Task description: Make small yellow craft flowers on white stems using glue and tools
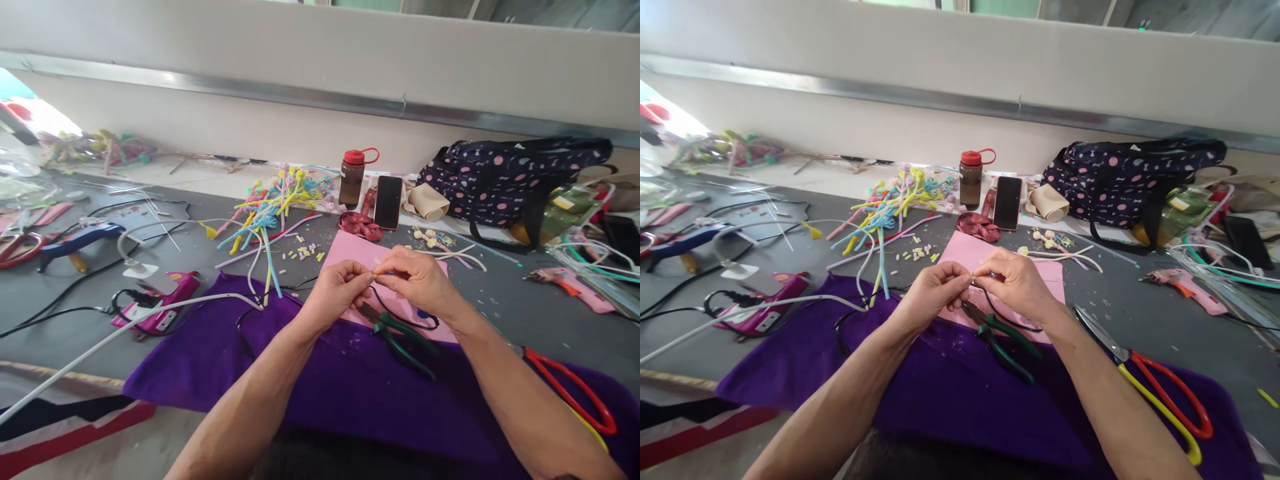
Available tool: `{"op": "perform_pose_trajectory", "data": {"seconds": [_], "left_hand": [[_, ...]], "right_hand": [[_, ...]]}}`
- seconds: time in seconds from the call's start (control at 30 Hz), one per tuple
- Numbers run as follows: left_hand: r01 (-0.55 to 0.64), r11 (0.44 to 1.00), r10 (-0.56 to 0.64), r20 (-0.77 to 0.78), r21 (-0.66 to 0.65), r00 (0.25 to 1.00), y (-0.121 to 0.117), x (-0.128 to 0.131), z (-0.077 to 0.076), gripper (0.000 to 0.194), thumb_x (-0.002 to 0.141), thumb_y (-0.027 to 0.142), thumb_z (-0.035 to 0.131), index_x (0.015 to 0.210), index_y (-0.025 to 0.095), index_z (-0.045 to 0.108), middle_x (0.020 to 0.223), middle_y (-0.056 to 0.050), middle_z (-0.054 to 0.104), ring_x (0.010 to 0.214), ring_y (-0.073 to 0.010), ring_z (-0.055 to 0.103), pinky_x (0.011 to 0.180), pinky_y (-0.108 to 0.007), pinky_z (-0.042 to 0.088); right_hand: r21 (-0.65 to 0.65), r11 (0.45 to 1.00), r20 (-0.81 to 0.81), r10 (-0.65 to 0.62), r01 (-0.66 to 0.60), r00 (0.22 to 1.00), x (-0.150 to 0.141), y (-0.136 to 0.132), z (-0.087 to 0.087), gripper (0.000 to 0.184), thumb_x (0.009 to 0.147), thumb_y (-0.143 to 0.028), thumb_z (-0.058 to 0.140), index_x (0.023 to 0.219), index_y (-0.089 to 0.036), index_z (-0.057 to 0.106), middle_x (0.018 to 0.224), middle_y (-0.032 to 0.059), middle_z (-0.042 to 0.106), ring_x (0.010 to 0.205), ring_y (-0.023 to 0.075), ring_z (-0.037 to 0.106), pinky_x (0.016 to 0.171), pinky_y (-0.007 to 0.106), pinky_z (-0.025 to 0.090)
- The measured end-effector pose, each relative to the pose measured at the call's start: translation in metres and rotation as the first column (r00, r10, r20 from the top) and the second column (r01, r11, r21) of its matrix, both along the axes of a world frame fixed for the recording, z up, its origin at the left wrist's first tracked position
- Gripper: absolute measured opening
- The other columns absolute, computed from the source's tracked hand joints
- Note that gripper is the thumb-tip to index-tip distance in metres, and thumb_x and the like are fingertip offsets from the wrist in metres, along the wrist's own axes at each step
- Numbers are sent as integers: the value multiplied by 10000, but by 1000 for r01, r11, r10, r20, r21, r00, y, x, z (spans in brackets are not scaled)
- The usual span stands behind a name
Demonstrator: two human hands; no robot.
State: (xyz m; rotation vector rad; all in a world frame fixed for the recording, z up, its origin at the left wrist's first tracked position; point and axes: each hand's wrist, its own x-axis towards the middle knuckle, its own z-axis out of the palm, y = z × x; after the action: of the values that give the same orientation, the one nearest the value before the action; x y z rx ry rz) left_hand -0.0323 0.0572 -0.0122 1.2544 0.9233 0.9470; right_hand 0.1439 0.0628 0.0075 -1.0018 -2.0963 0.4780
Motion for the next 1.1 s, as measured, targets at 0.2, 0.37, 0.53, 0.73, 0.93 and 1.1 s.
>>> {"op": "perform_pose_trajectory", "data": {"seconds": [0.2,0.37,0.53,0.73,0.93,1.1], "left_hand": [[123,992,-123,-49,-5,991,-2,-2,0,243,740,383,635,743,148,575,538,28,568,400,-50,468,405,-153,366],[221,972,-224,-25,-76,974,-7,2,0,252,730,393,648,755,151,579,534,28,575,398,-54,498,400,-145,364],[207,970,-185,168,-124,968,-7,5,-1,265,715,390,669,753,149,564,615,2,620,461,-70,558,432,-159,408],[156,983,-130,236,-96,963,-6,6,-2,228,714,345,678,730,142,576,595,18,599,480,-74,558,461,-172,436],[142,983,-113,224,-118,968,-7,3,-1,213,681,311,713,700,136,594,559,23,592,451,-83,565,451,-180,434],[202,956,-132,304,-214,944,-5,6,-5,233,655,298,735,692,131,576,562,13,596,430,-75,550,427,-168,426]], "right_hand": [[-55,998,49,-6,8,999,6,-17,3,70,786,-197,618,733,-190,663,727,10,624,624,121,547,549,232,399],[-410,912,-121,-71,15,990,11,-29,-11,143,759,-290,636,683,-170,620,504,-48,499,416,70,398,380,193,279],[-511,858,-432,-196,-60,881,1,-28,-24,202,707,-349,687,663,-173,599,506,-56,496,405,61,375,376,192,286],[-507,856,-594,-259,-105,762,-11,-27,-30,153,713,-297,690,684,-166,615,546,-38,550,414,55,368,383,188,257],[-502,857,-653,-286,-118,701,-17,-29,-33,147,712,-294,695,681,-177,611,472,-67,471,389,54,331,370,187,217],[-490,862,-678,-286,-126,677,-18,-29,-35,141,695,-280,718,700,-183,616,454,-83,447,381,50,338,362,180,220]]}}
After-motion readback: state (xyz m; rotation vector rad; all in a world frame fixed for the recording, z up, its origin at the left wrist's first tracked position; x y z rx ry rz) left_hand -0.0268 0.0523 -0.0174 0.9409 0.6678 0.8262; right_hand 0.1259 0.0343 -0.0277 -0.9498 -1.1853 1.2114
